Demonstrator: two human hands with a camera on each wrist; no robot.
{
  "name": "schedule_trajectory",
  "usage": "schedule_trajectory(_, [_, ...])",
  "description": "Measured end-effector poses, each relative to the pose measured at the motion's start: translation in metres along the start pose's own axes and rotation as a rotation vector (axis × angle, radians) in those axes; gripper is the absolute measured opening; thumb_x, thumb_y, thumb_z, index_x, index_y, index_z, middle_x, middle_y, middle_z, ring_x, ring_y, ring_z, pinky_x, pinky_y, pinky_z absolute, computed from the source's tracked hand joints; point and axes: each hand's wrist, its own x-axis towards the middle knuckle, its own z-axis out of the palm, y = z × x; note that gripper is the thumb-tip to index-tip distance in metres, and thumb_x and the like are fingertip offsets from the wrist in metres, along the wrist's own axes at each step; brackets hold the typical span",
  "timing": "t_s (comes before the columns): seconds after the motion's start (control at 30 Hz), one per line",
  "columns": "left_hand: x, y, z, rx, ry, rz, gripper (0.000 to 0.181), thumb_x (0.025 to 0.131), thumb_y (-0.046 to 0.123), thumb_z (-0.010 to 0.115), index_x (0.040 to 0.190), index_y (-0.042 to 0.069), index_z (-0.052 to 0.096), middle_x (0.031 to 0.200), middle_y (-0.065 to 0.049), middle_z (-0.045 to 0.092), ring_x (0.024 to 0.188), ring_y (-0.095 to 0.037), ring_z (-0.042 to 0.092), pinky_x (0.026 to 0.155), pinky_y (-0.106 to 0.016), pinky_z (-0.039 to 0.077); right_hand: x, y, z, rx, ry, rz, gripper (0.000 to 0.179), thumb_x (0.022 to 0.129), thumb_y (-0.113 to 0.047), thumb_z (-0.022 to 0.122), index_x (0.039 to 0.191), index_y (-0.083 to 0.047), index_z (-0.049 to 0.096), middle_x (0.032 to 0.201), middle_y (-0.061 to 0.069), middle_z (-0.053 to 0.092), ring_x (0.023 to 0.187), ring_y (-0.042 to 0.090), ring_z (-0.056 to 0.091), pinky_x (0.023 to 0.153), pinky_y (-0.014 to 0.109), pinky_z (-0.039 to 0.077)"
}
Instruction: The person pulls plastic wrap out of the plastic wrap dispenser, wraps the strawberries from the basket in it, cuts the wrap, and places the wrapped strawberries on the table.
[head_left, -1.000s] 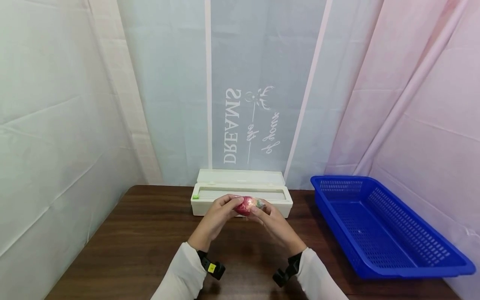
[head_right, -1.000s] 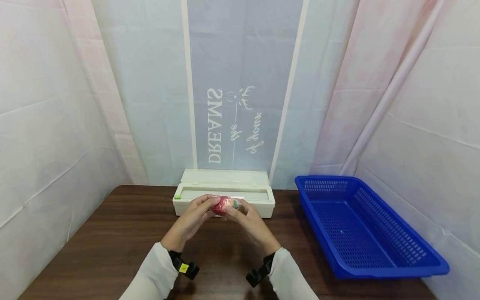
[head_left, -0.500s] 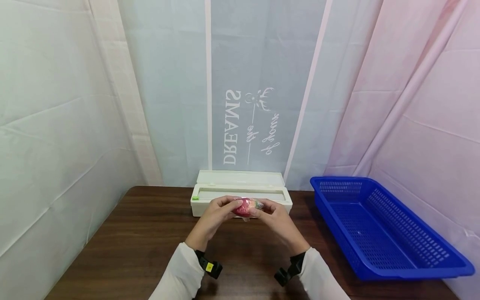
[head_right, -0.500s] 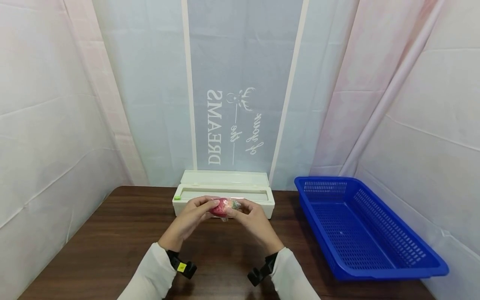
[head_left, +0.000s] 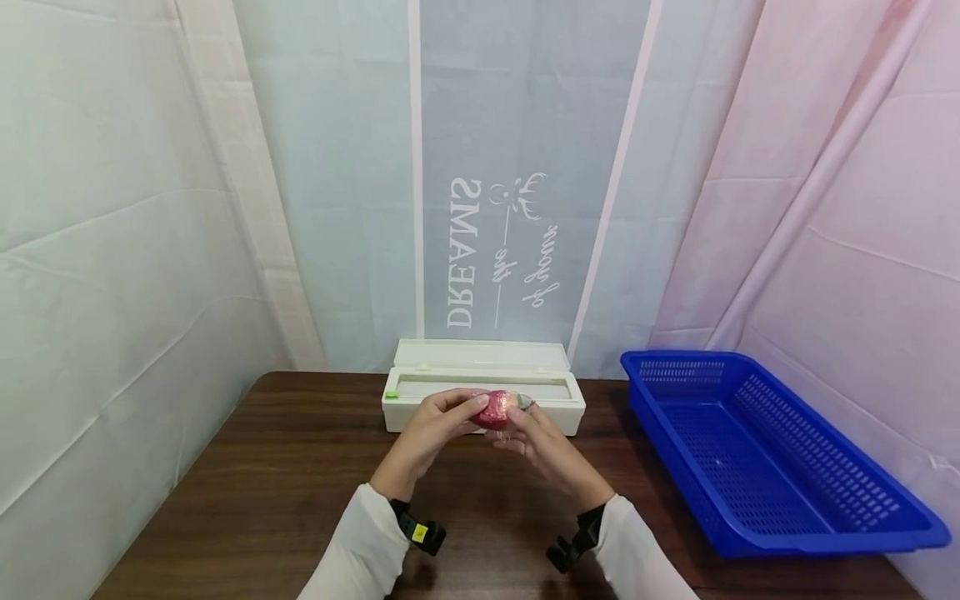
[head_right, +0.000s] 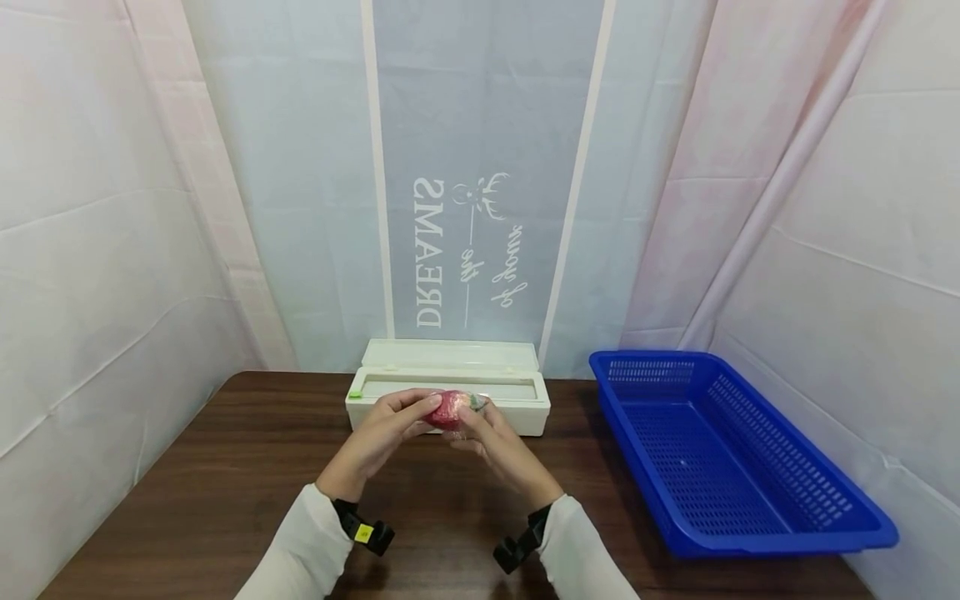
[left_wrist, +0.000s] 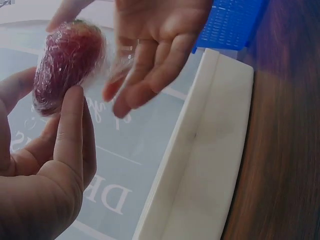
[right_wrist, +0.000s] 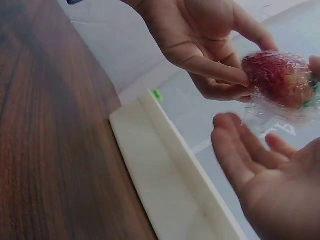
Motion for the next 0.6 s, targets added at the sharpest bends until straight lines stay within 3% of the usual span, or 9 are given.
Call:
schedule_trajectory(0.13, [-0.0001, -0.0011, -0.0002, 0.032, -0.016, -0.002, 0.034, 0.091, 0.025, 0.061, 0.117, 0.004, 0.062, 0.113, -0.01, 0.063, 0.095, -0.021, 0.061, 0.086, -0.035, 0.052, 0.0004, 0.0033, -0.0001, 0.049, -0.077, -0.042, 0.048, 0.102, -0.033, 0.035, 0.135, 0.001, 0.034, 0.124, 0.017, 0.052, 0.113, 0.04, 0.048, 0.1, 0.049, 0.041])
schedule_trajectory(0.33, [-0.0017, 0.0013, 0.0016, 0.07, -0.038, 0.012, 0.03, 0.09, 0.022, 0.062, 0.112, 0.002, 0.065, 0.104, -0.008, 0.067, 0.092, -0.021, 0.062, 0.089, -0.044, 0.05, -0.0011, 0.0028, 0.0004, 0.061, -0.089, -0.069, 0.039, 0.102, -0.027, 0.034, 0.128, 0.002, 0.041, 0.117, 0.009, 0.055, 0.096, 0.028, 0.052, 0.088, 0.035, 0.049])
schedule_trajectory(0.47, [-0.0021, 0.0011, 0.0025, 0.077, -0.055, 0.016, 0.029, 0.091, 0.02, 0.061, 0.113, 0.002, 0.064, 0.105, -0.009, 0.068, 0.093, -0.021, 0.062, 0.092, -0.051, 0.047, -0.0024, 0.0014, -0.0027, -0.051, -0.093, -0.038, 0.043, 0.102, -0.03, 0.034, 0.129, 0.003, 0.039, 0.12, 0.01, 0.051, 0.099, 0.026, 0.05, 0.082, 0.035, 0.048])
schedule_trajectory(0.6, [-0.0003, -0.004, 0.0033, 0.06, -0.065, 0.018, 0.031, 0.09, 0.023, 0.062, 0.114, 0.003, 0.064, 0.107, -0.01, 0.067, 0.094, -0.021, 0.062, 0.092, -0.051, 0.048, -0.0055, -0.0022, -0.0083, -0.224, -0.069, 0.025, 0.048, 0.102, -0.038, 0.032, 0.128, 0.002, 0.041, 0.121, 0.013, 0.047, 0.1, 0.031, 0.051, 0.083, 0.044, 0.048])
